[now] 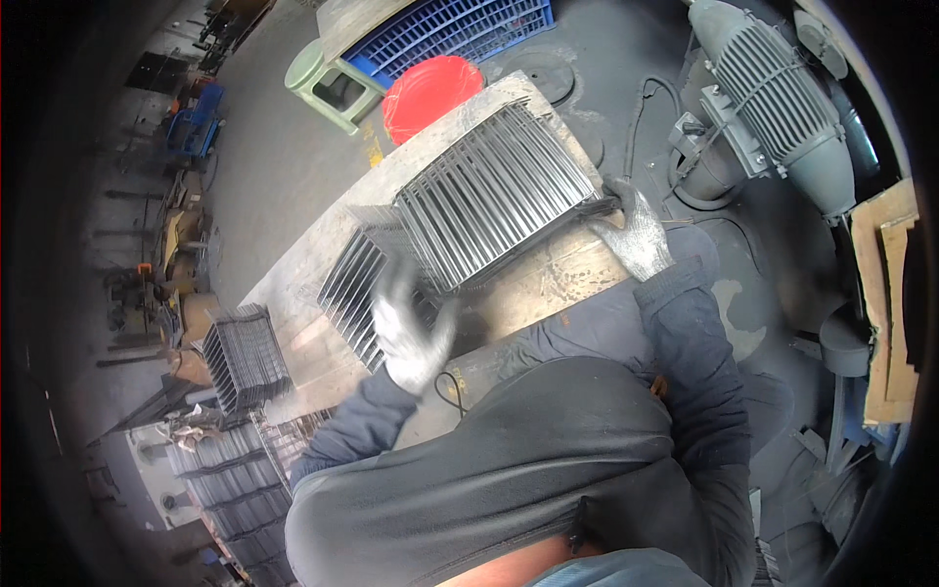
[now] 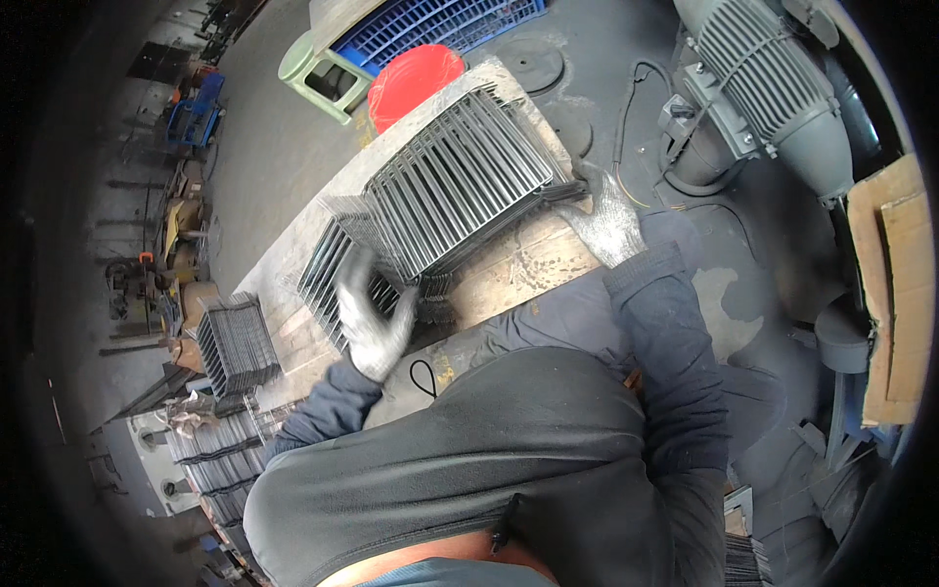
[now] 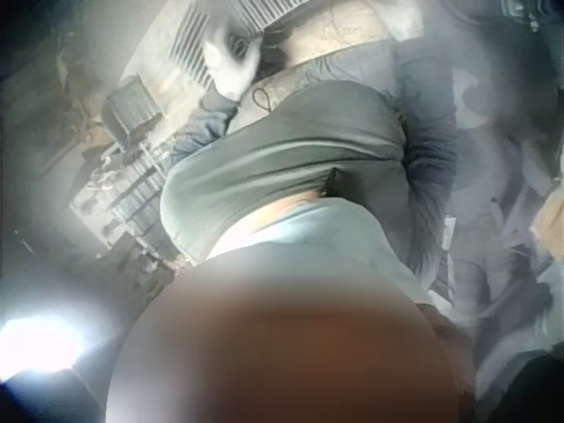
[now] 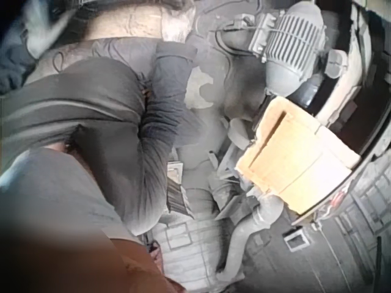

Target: Checking and stacking metal wire grids on a fabrication floor.

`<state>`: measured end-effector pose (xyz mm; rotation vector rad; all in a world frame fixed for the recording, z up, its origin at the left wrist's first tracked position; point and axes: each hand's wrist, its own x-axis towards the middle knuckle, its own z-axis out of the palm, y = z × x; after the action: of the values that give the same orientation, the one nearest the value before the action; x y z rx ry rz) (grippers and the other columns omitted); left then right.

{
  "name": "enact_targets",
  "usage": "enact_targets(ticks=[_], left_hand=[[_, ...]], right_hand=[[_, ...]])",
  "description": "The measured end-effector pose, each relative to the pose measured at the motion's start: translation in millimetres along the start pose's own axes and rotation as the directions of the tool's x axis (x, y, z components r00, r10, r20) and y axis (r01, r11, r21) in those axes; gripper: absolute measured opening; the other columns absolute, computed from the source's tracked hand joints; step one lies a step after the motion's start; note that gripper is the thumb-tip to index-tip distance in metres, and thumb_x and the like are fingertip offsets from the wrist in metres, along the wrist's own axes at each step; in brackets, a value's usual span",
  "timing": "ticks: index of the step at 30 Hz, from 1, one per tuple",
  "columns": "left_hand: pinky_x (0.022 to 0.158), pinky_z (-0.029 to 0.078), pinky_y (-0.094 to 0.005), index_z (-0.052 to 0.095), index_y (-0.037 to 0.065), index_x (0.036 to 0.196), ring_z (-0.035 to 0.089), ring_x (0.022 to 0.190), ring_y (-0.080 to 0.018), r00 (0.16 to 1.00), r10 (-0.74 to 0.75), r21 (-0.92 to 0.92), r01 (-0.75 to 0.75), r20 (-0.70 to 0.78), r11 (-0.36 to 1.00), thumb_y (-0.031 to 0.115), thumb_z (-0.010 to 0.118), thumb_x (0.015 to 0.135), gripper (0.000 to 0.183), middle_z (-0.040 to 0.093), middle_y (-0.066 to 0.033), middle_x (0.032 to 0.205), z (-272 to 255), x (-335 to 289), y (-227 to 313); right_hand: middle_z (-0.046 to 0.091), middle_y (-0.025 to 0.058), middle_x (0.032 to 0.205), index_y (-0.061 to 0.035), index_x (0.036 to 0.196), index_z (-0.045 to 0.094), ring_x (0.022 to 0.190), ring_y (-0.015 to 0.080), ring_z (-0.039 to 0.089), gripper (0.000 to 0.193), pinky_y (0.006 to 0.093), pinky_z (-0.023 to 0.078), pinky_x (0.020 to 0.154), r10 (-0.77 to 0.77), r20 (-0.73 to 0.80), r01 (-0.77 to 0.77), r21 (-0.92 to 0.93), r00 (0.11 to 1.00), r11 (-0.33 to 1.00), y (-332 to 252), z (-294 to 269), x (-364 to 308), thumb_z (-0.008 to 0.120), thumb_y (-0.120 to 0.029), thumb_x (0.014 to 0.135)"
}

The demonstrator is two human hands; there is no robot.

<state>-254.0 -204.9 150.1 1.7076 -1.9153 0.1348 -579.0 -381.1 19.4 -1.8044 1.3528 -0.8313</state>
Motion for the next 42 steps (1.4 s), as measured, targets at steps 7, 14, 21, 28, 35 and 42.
enact_targets(ticks=[7,14,21,28,35,42], left_hand=[[0.111,0.048,-0.0608,0.067,0.005,0.131,0.069,0.117,-0.0367,0.915,0.336,-0.284,-0.269,0.222,0.920,0.015,0.090,0.081,0.055,0.071,-0.0152,0.118,-9,-30,47],[0.094,0.051,-0.0504,0.070,0.004,0.114,0.064,0.094,-0.0315,0.795,0.403,-0.064,-0.422,0.453,0.905,0.011,0.076,0.079,0.036,0.064,-0.0115,0.099,6,-26,56],[0.119,0.040,-0.0617,0.072,0.002,0.107,0.068,0.101,-0.0322,0.551,0.422,0.100,-0.684,0.720,0.723,0.016,0.061,0.093,0.022,0.066,-0.0145,0.094,21,-26,76],[0.116,0.035,-0.0727,0.072,-0.004,0.116,0.066,0.115,-0.0456,0.571,0.171,0.242,-0.575,0.803,0.782,0.030,0.065,0.092,0.042,0.069,-0.0315,0.113,63,-60,30],[0.109,0.036,-0.0767,0.070,-0.003,0.128,0.064,0.117,-0.0480,0.578,0.226,0.254,-0.631,0.784,0.733,0.026,0.063,0.093,0.046,0.071,-0.0286,0.114,67,-76,11],[0.104,0.043,-0.0619,0.058,-0.007,0.138,0.065,0.108,-0.0396,0.671,0.310,0.365,-0.667,0.674,0.650,0.023,0.056,0.096,0.051,0.068,-0.0262,0.113,45,-95,-18]], right_hand=[[0.062,0.0201,0.146,-0.0019,0.154,0.053,0.138,0.0357,0.061,0.075,0.0435,0.049,0.118,-0.036,-0.028,0.034,-0.062,0.999,0.998,1,6,-2,0.087,-0.024,0.091],[0.064,0.0180,0.143,-0.0042,0.149,0.058,0.137,0.0351,0.061,0.066,0.0428,0.049,0.116,-0.090,-0.045,0.087,-0.062,0.995,0.994,5,6,-8,0.085,-0.024,0.092],[0.067,0.0175,0.139,-0.0045,0.145,0.061,0.134,0.0359,0.063,0.060,0.0432,0.050,0.114,-0.049,-0.080,0.046,-0.040,0.996,0.998,17,8,-11,0.084,-0.024,0.093],[0.071,0.0174,0.127,-0.0039,0.132,0.071,0.125,0.0381,0.066,0.046,0.0458,0.052,0.110,-0.149,-0.202,0.123,-0.136,0.968,0.983,14,3,-19,0.084,-0.022,0.092],[0.071,0.0183,0.128,-0.0035,0.132,0.070,0.125,0.0395,0.066,0.045,0.0466,0.051,0.110,-0.117,-0.145,0.100,-0.120,0.982,0.988,18,4,-16,0.082,-0.022,0.093],[0.071,0.0184,0.129,-0.0034,0.132,0.069,0.125,0.0397,0.065,0.045,0.0470,0.051,0.110,-0.075,-0.139,0.064,-0.082,0.987,0.995,12,0,-20,0.082,-0.021,0.093]])
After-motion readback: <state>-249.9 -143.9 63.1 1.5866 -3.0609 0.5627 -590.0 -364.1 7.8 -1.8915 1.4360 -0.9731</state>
